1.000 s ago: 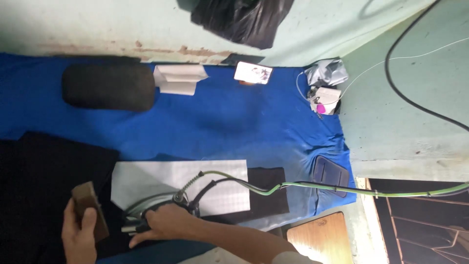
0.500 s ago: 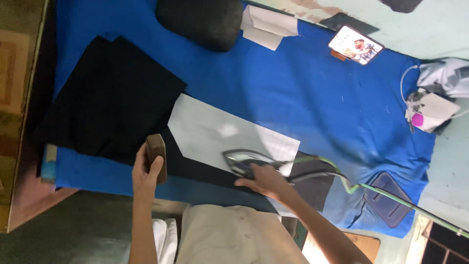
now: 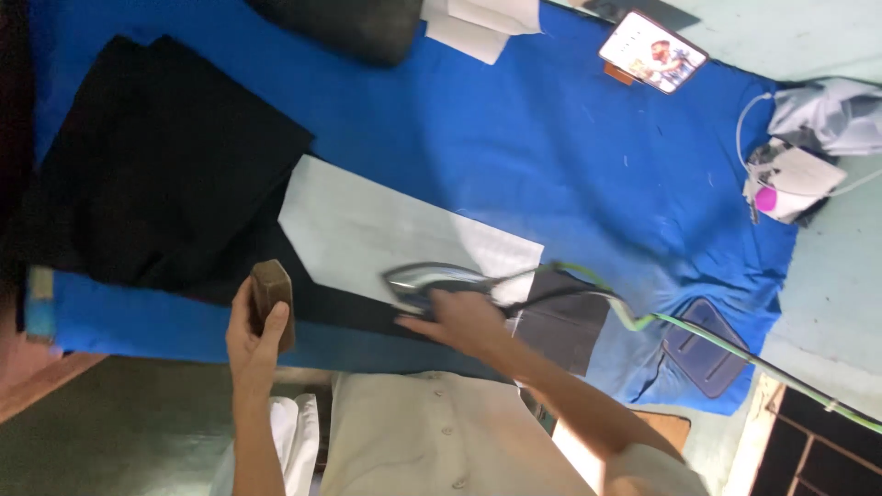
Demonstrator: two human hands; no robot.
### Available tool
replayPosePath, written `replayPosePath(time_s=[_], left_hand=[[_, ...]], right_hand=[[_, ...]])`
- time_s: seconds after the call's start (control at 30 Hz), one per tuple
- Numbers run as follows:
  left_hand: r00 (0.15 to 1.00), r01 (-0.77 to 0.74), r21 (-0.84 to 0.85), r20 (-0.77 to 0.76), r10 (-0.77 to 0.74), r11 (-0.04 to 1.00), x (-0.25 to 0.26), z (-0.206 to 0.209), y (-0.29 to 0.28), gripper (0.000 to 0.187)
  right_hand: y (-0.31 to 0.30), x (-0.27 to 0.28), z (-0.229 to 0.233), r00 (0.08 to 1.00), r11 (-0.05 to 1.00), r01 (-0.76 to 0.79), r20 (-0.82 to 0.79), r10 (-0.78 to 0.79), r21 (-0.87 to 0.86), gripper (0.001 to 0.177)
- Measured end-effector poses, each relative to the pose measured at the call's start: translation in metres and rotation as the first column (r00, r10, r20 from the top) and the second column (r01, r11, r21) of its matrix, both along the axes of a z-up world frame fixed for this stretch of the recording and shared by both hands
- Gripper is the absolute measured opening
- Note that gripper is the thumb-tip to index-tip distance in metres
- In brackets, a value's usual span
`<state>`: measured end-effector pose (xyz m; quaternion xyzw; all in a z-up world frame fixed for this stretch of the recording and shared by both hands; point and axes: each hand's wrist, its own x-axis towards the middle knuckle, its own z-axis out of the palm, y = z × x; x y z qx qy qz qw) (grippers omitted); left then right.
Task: The person irons a black garment on a blue-covered table using a steam iron and a wooden pressing block. They repeatedly place a white protective sheet over the fabric, press with the block, and move the iron across the surface, adjusting the garment and sheet between passes.
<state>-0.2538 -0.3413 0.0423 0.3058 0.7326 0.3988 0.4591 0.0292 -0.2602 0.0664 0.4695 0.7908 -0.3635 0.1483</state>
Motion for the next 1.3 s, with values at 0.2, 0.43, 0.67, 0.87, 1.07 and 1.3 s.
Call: replayPosePath(time_s=[0.2,0.43,0.67,0.87,1.07,1.3], left_hand=[[0.798,0.372,0.182,-0.564,-0.213,0.91,-0.014,-0.07,0.015,0.07],[0.518,0.754,0.249,-0.795,-0.317,0.607,0.037,-0.103,0.052,0.066],[0.21,0.869,0.01,-0.913,-0.35,0.495,0.084,-0.123,0.036,0.065],[0.172,0.872,-0.004,-0.934,-0.313,0.49,0.089,-0.123,0.038,0.064],[0.077,0.914,-0.091,-0.919,-0.388,0.396,0.16,-0.119,0.028,0.069],[0.083,0.986,0.008,-0.886,-0.457,0.165,0.305,-0.153,0.006,0.057]], right_hand=[[0.015,-0.079,-0.009,0.984,0.982,0.127,-0.111,-0.142,-0.139,0.086],[-0.017,0.006,-0.023,0.955,0.94,0.288,-0.013,-0.295,-0.184,0.087],[-0.047,0.104,-0.015,0.792,0.759,0.61,0.177,-0.584,-0.229,0.085],[-0.076,0.151,-0.062,0.634,0.631,0.769,0.246,-0.733,-0.099,0.085],[-0.066,0.205,-0.011,0.567,0.54,0.824,0.254,-0.784,-0.173,0.075],[-0.124,0.367,-0.014,-0.195,-0.204,0.973,0.089,-0.977,-0.106,0.062]])
